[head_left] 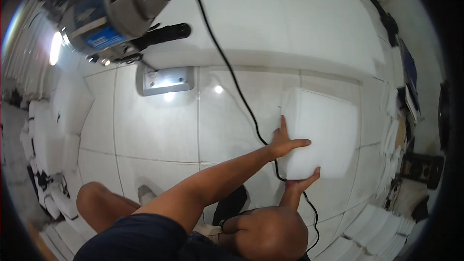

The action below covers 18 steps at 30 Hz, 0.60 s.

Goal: The person uses a vertical cutting machine to cut through a stack of white foam sheets. They guide the machine along the foam by hand, making several long cuts to separate strips from the larger sheets.

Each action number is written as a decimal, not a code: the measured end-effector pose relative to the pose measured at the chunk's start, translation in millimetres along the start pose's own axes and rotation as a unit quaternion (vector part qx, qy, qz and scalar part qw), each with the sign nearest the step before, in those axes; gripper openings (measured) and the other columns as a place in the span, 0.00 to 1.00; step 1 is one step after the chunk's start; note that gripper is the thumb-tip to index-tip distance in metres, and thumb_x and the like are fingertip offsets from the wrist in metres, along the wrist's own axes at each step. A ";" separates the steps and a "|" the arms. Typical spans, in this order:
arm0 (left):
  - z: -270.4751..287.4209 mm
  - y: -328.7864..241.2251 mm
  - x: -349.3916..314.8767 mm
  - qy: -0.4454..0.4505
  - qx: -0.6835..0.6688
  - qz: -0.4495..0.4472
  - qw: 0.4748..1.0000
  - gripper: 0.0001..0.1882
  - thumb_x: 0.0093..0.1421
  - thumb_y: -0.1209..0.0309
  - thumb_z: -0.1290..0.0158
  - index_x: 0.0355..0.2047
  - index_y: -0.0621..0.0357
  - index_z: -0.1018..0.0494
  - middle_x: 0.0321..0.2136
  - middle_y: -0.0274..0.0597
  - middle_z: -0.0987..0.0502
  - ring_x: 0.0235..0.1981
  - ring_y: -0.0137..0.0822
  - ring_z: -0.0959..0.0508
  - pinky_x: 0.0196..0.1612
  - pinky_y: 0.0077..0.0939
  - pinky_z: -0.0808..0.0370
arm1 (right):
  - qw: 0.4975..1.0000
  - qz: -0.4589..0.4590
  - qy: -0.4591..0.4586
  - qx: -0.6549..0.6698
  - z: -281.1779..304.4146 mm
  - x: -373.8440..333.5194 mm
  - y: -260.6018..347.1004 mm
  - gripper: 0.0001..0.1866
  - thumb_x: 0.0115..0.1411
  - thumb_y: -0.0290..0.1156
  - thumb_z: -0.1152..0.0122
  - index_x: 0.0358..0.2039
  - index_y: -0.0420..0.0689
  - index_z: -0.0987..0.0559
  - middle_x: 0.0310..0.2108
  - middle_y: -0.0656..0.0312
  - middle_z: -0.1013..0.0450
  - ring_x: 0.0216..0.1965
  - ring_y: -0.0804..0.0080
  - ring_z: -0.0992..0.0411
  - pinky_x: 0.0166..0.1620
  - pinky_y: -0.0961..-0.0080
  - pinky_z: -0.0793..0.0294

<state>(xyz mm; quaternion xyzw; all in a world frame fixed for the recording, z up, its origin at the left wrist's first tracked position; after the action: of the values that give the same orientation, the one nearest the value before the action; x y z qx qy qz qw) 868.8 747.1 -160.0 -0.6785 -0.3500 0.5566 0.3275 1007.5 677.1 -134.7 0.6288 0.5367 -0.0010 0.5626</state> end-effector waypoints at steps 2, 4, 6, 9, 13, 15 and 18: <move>-2.0 -5.0 -1.7 0.002 -0.031 -0.005 1.000 0.76 0.42 0.41 0.34 0.69 0.66 0.78 0.63 0.76 0.51 0.65 0.66 0.45 0.68 0.46 0.45 | 1.000 0.011 0.001 -0.005 -6.6 -7.1 3.5 0.40 0.58 0.61 0.52 0.63 0.44 0.35 0.61 0.53 0.37 0.61 0.53 0.37 0.62 0.51 0.36; -6.9 -12.3 -7.9 0.017 -0.045 -0.035 0.998 0.74 0.43 0.45 0.33 0.69 0.64 0.77 0.64 0.76 0.52 0.65 0.66 0.46 0.68 0.46 0.46 | 0.999 0.050 0.000 -0.003 -11.2 -21.9 9.8 0.41 0.60 0.62 0.54 0.63 0.44 0.36 0.61 0.53 0.37 0.61 0.53 0.38 0.63 0.51 0.37; -11.3 -30.8 -26.2 0.029 -0.034 -0.079 0.996 0.74 0.43 0.48 0.32 0.69 0.62 0.78 0.65 0.76 0.56 0.65 0.67 0.48 0.68 0.49 0.49 | 0.991 0.123 0.000 -0.043 1.8 -32.7 17.4 0.41 0.61 0.63 0.56 0.63 0.43 0.36 0.61 0.52 0.36 0.61 0.53 0.37 0.62 0.51 0.36; -23.9 -83.0 -67.2 0.047 -0.019 -0.261 0.964 0.74 0.42 0.54 0.31 0.69 0.59 0.82 0.67 0.72 0.59 0.66 0.67 0.52 0.69 0.50 0.52 | 0.945 0.319 -0.006 -0.064 115.6 44.6 45.0 0.42 0.61 0.66 0.56 0.62 0.42 0.35 0.59 0.53 0.34 0.57 0.55 0.32 0.57 0.52 0.30; 8.9 -142.7 -126.3 0.069 -0.031 -0.369 0.926 0.74 0.42 0.51 0.35 0.67 0.59 0.86 0.65 0.71 0.62 0.67 0.66 0.54 0.68 0.56 0.53 | 0.884 0.453 -0.055 -0.103 50.0 -17.2 92.1 0.40 0.63 0.63 0.57 0.61 0.40 0.34 0.58 0.51 0.33 0.57 0.54 0.32 0.58 0.50 0.34; 27.6 -171.4 -156.4 0.118 -0.055 -0.460 0.878 0.75 0.43 0.47 0.37 0.66 0.57 0.88 0.65 0.72 0.62 0.66 0.67 0.54 0.67 0.58 0.55 | 0.853 0.513 -0.016 -0.096 11.0 -36.5 125.4 0.39 0.63 0.62 0.57 0.61 0.39 0.34 0.57 0.50 0.33 0.57 0.54 0.33 0.59 0.48 0.36; 62.4 -216.1 -196.3 0.059 -0.047 -0.557 0.827 0.78 0.42 0.41 0.36 0.65 0.57 0.90 0.66 0.73 0.68 0.68 0.68 0.59 0.68 0.61 0.60 | 0.812 0.572 0.098 -0.061 -67.7 -67.8 170.4 0.38 0.64 0.59 0.58 0.60 0.38 0.34 0.56 0.49 0.32 0.57 0.54 0.33 0.61 0.47 0.39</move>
<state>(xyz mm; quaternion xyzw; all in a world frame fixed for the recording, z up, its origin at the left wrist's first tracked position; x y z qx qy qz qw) 756.9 702.5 113.1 -0.4146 -0.6742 0.2213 0.5697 1053.1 715.0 51.6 0.7836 0.1319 0.4151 0.4430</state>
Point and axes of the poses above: each hand's wrist, its own x-axis towards the middle knuckle, its own z-axis out of the back of the hand, y = z × x, the point moved 2 cm from there along x, towards the middle knuckle
